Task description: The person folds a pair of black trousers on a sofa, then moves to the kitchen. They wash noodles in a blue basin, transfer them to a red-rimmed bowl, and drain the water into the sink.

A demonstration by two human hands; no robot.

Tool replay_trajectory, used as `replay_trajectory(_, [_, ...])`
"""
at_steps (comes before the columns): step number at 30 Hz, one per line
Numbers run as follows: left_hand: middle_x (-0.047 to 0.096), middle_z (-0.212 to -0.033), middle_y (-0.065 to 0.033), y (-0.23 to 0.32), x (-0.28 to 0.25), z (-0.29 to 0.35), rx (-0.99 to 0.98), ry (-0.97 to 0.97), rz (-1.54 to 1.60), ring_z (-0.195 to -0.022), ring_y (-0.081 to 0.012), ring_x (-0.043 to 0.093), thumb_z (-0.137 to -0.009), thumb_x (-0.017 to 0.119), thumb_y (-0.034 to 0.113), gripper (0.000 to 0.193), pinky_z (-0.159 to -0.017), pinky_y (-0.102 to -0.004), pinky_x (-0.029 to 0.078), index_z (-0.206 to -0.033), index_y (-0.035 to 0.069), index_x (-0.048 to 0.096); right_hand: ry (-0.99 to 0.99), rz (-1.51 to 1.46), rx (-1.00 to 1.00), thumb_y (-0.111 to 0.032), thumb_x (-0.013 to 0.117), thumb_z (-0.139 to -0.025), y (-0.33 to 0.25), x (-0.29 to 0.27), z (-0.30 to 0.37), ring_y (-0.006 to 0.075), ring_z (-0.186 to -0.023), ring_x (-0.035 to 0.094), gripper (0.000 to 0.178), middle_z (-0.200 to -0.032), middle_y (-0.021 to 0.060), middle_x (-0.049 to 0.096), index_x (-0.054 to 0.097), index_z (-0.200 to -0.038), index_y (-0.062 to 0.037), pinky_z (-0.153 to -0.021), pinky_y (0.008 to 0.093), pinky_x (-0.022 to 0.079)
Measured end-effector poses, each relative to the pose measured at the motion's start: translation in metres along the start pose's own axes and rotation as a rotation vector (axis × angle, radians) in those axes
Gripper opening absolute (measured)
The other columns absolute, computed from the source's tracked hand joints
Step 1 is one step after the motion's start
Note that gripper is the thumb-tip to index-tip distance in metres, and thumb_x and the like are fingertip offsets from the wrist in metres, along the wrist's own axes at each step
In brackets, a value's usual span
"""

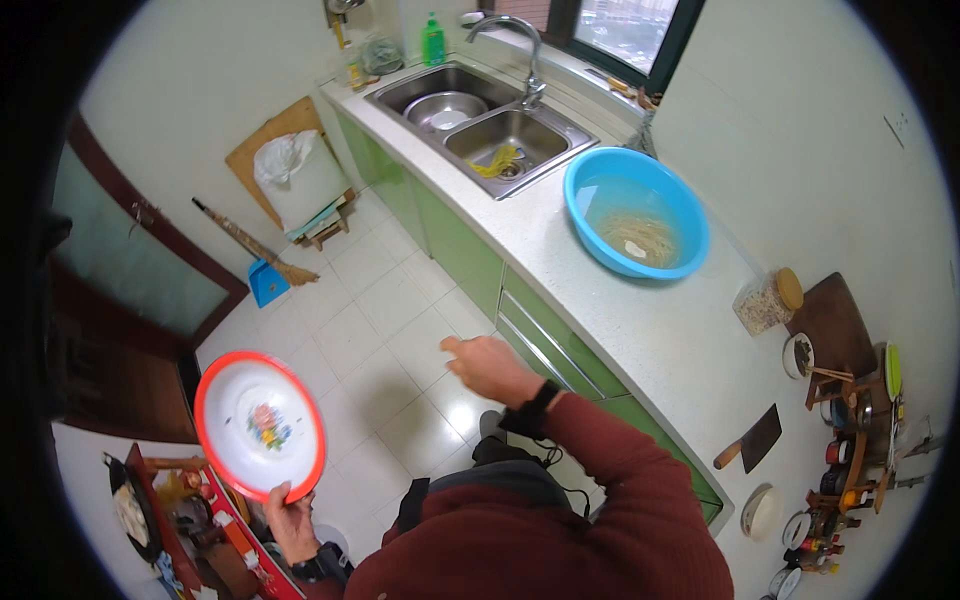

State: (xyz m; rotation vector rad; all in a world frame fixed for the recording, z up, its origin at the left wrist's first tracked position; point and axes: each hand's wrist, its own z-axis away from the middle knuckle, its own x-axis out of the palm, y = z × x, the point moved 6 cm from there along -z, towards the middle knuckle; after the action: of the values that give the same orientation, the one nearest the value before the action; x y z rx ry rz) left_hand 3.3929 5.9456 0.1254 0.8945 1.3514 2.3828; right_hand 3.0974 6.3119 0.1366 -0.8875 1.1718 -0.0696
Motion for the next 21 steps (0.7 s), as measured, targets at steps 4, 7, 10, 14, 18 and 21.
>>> replay_trajectory(4, [0.072, -0.115, -0.0182, -0.04, 0.127, -0.032, -0.057, -0.149, -0.071, -0.085, -0.0288, 0.077, -0.087, 0.066, 0.003, 0.051, -0.064, -0.0405, 0.068, -0.135, -0.01, 0.054, 0.303, 0.077, 0.092, -0.014, 0.068, -0.094, 0.065, -0.102, 0.027, 0.0461, -0.08, 0.071, 0.031, -0.089, 0.0208, 0.075, 0.066, -0.124, -0.0085, -0.074, 0.0532, 0.058])
replay_trajectory(7, [0.071, -0.116, -0.019, -0.067, 0.208, -0.037, -0.132, -0.286, -0.126, -0.087, -0.0284, 0.077, -0.087, 0.066, 0.003, 0.053, -0.065, -0.04, 0.069, -0.137, -0.011, 0.053, 0.483, 0.18, 0.148, -0.014, 0.069, -0.091, 0.118, -0.181, 0.055, 0.0453, -0.089, 0.07, 0.035, -0.097, 0.021, 0.075, 0.066, -0.126, -0.0071, -0.078, 0.0535, 0.057])
replay_trajectory(10, [0.068, -0.122, -0.0153, -0.091, 0.271, -0.033, -0.243, -0.405, -0.184, -0.1, -0.0259, 0.074, -0.086, 0.066, 0.002, 0.055, -0.078, -0.0382, 0.067, -0.139, -0.007, 0.053, 0.469, 0.268, 0.343, -0.011, 0.07, -0.09, 0.18, -0.24, 0.075, 0.0419, -0.108, 0.066, 0.043, -0.116, 0.0199, 0.073, 0.064, -0.133, -0.008, -0.092, 0.053, 0.052])
replay_trajectory(14, [0.069, -0.117, -0.0128, -0.112, 0.321, -0.038, -0.332, -0.448, -0.269, -0.098, -0.0232, 0.074, -0.087, 0.067, 0.002, 0.05, -0.077, -0.0366, 0.067, -0.134, -0.007, 0.055, 0.36, 0.445, 0.539, -0.008, 0.073, -0.088, 0.238, -0.272, 0.082, 0.0388, -0.127, 0.056, 0.058, -0.138, 0.0163, 0.065, 0.057, -0.144, -0.0121, -0.105, 0.0556, 0.041])
replay_trajectory(18, [0.07, -0.113, -0.0143, -0.125, 0.355, -0.056, -0.318, -0.477, -0.323, -0.089, -0.0244, 0.075, -0.087, 0.065, 0.004, 0.048, -0.071, -0.0372, 0.067, -0.132, -0.01, 0.055, 0.136, 0.439, 0.604, -0.011, 0.082, -0.082, 0.28, -0.272, 0.067, 0.0403, -0.142, 0.044, 0.081, -0.154, 0.0149, 0.054, 0.048, -0.155, -0.0181, -0.107, 0.0636, 0.036])
replay_trajectory(21, [0.07, -0.113, -0.0137, -0.132, 0.378, -0.074, -0.333, -0.482, -0.336, -0.089, -0.0235, 0.075, -0.088, 0.064, 0.005, 0.047, -0.07, -0.0362, 0.066, -0.132, -0.009, 0.054, 0.003, 0.391, 0.565, -0.015, 0.087, -0.079, 0.294, -0.278, 0.049, 0.0416, -0.148, 0.037, 0.09, -0.163, 0.0132, 0.044, 0.045, -0.158, -0.0207, -0.109, 0.0671, 0.033])
